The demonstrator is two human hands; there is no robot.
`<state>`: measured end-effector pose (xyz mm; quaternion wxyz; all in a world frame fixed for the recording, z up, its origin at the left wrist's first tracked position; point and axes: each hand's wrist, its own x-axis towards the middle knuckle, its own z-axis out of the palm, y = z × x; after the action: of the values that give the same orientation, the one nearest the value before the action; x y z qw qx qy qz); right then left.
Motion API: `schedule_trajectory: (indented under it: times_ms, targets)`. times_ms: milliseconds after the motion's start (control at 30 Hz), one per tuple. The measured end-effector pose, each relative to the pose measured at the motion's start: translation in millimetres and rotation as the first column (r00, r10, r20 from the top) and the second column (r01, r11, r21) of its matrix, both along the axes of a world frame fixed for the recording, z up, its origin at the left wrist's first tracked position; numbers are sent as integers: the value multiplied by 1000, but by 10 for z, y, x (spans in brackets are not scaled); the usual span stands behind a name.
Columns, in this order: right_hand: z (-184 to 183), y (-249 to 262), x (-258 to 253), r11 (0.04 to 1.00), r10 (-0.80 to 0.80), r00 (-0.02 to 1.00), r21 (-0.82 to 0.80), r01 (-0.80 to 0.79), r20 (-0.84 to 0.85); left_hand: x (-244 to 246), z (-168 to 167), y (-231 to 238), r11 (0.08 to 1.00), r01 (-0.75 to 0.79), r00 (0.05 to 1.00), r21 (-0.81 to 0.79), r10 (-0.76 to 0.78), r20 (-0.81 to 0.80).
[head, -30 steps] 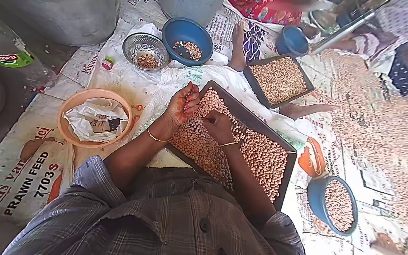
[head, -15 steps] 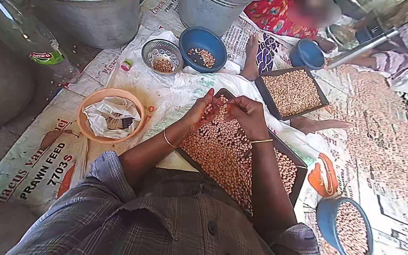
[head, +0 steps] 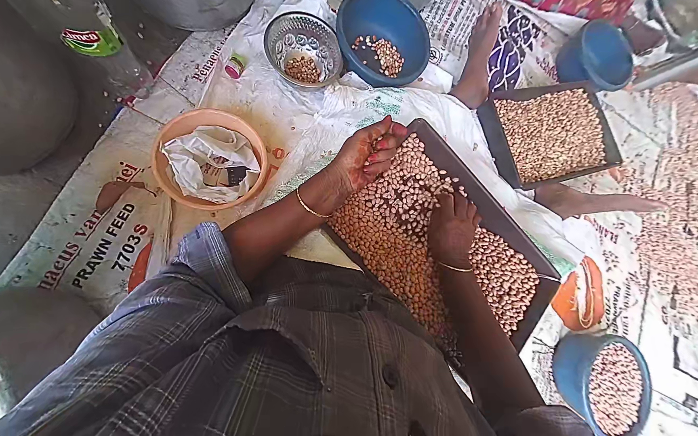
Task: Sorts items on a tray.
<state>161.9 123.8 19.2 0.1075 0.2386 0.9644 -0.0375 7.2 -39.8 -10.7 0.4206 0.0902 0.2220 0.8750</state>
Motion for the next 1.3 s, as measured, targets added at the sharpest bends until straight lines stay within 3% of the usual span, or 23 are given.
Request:
schedule_trajectory:
  times_ms: [33,67,200,300,367,467,500,567,633,700,767,867,1000,1300]
  targets:
    - [-431,252,253,991,59,926,137,-7,-373,-3,-2,4,1000,1,1000,3,-1,-2]
    - [-607,443,424,978,98,868,209,7,-487,-6,-4,7,1000,1,1000,11,-1,-2]
    - [-367,429,696,992,-60,866,65,106,-496,-6,-1,22,1000,-4,1000,-14,5,12]
    - [-275,23,487,987,27,812,-115,-116,-583,-14,4,35,999,1,1000,-49,-1,-2]
    - [-336,-343,243,885,151,778,-267,-382,-610,-13,-4,21,999,8,1000,-51,-9,-20]
    - [-500,-729,-33,625,436,720,-394,-674,-540,-5,-23,-33,998,25,997,-50,-29,-73]
    - [-508,-759,-73,558,482,712,-448,-698,-510,-6,-34,-48,998,37,995,-45,-41,-93]
    - [-416,-642,-109,513,400,795,-608,-606,-455,-11,-35,-58,996,73,988,-45,-78,-133]
    - [-289,-385,-137,619,185,890,-654,-434,-416,-1,-5,-34,990,93,979,-103,-110,-170]
    - [-216,-101,-207,808,61,881,-495,-319,-469,1,13,4,983,111,972,-147,-138,-190]
    - [-204,129,-301,910,78,868,-321,-263,-490,-4,11,27,979,122,968,-163,-154,-200]
    - [-344,223,-460,947,180,873,-159,-278,-452,-15,-6,0,985,120,969,-127,-144,-201]
    - [-449,96,-552,978,173,912,-43,-204,-372,-23,-3,-24,988,102,975,-115,-123,-186]
    - [-449,170,-476,925,324,879,-80,-372,-350,4,22,-21,984,103,967,-148,-134,-216]
